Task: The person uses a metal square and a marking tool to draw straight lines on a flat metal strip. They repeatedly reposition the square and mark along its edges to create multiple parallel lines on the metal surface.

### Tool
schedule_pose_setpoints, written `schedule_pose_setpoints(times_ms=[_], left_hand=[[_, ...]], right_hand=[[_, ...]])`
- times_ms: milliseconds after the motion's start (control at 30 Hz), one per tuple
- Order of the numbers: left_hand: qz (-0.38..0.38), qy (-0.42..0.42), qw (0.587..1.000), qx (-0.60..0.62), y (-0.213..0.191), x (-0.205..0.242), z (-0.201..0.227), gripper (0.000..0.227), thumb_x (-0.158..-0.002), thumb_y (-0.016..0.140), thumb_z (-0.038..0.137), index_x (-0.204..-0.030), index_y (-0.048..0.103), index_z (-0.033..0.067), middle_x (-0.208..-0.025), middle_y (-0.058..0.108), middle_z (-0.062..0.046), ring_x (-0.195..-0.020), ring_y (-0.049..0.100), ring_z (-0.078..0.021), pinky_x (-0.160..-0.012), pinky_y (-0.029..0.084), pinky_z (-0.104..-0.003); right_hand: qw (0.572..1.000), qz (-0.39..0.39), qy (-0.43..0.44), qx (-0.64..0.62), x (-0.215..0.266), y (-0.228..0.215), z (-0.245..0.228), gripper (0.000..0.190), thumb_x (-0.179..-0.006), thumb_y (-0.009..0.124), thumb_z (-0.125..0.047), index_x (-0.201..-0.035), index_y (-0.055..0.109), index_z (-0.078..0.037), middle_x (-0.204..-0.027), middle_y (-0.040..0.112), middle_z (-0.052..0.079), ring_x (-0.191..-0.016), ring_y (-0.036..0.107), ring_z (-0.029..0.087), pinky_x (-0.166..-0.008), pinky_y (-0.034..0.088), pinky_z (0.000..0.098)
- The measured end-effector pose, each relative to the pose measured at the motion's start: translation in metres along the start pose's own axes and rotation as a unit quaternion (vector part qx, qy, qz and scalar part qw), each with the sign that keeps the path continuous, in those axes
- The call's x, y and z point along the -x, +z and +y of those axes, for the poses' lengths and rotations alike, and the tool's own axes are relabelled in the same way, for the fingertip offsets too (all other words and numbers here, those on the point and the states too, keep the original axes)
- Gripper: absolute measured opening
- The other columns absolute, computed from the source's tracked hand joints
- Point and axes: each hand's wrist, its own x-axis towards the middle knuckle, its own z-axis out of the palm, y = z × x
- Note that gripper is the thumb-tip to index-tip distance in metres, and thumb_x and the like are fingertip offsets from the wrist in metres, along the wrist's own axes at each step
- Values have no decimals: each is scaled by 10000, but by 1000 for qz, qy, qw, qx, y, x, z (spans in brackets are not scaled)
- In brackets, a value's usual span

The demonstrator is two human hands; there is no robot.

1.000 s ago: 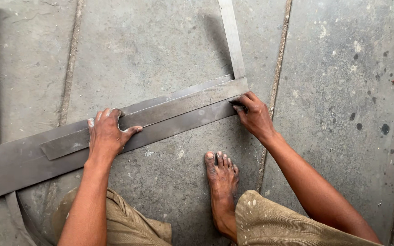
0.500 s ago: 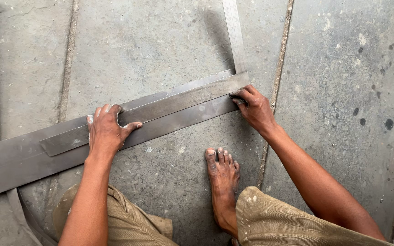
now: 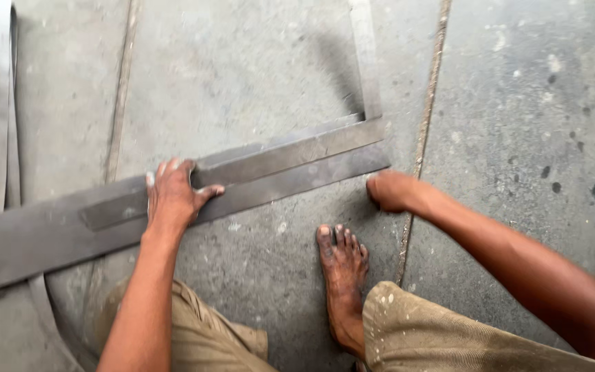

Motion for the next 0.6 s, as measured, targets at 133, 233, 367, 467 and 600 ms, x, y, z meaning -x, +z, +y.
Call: schedule_pose_setpoints(times_ms=[133,233,367,467,600], left_hand=[[-48,-23,998,-19,0,-7,0,731,-643,886,531,-1165,714,48,-1182,668,-118,-1250,543,-309,-1144,318,-603],[-24,10,999,-34,-3,-6,1,742,-677,879,567,-1158,709,27,-1206,661,-142,-1257,535,-345,-1065,373,-593],[-56,-15,998,-32,-6,-12,4,788,-617,889,579,-1174,714,50,-1183,666,-142,-1219,557,-334,-1048,403,-561],[-83,-33,995,-39,-5,-15,5,802,-608,898,582,-1177,710,51,-1152,675,-144,-1200,569,-330,-1053,413,-533],[-82,-23,995,-46,-6,-20,2,773,-626,907,566,-1171,714,54,-1149,676,-163,-1195,576,-346,-1038,423,-518]], right_hand=[[955,206,-24,-210,32,-8,-8,192,-790,713,-47,-966,780,-87,-978,754,158,-904,725,344,-819,578,438],[880,370,-4,-297,36,-12,-28,185,-831,801,-122,-995,748,-55,-964,711,138,-862,714,325,-774,575,424],[846,449,-24,-288,31,7,-48,196,-862,773,-96,-1051,740,-58,-1023,698,107,-923,708,302,-787,579,408],[843,466,-30,-268,31,14,-45,224,-868,767,-96,-1082,719,-47,-1082,686,113,-954,703,317,-793,584,406],[852,458,-28,-254,29,16,-45,199,-883,752,-95,-1077,732,-57,-1089,699,102,-940,711,312,-780,588,407]])
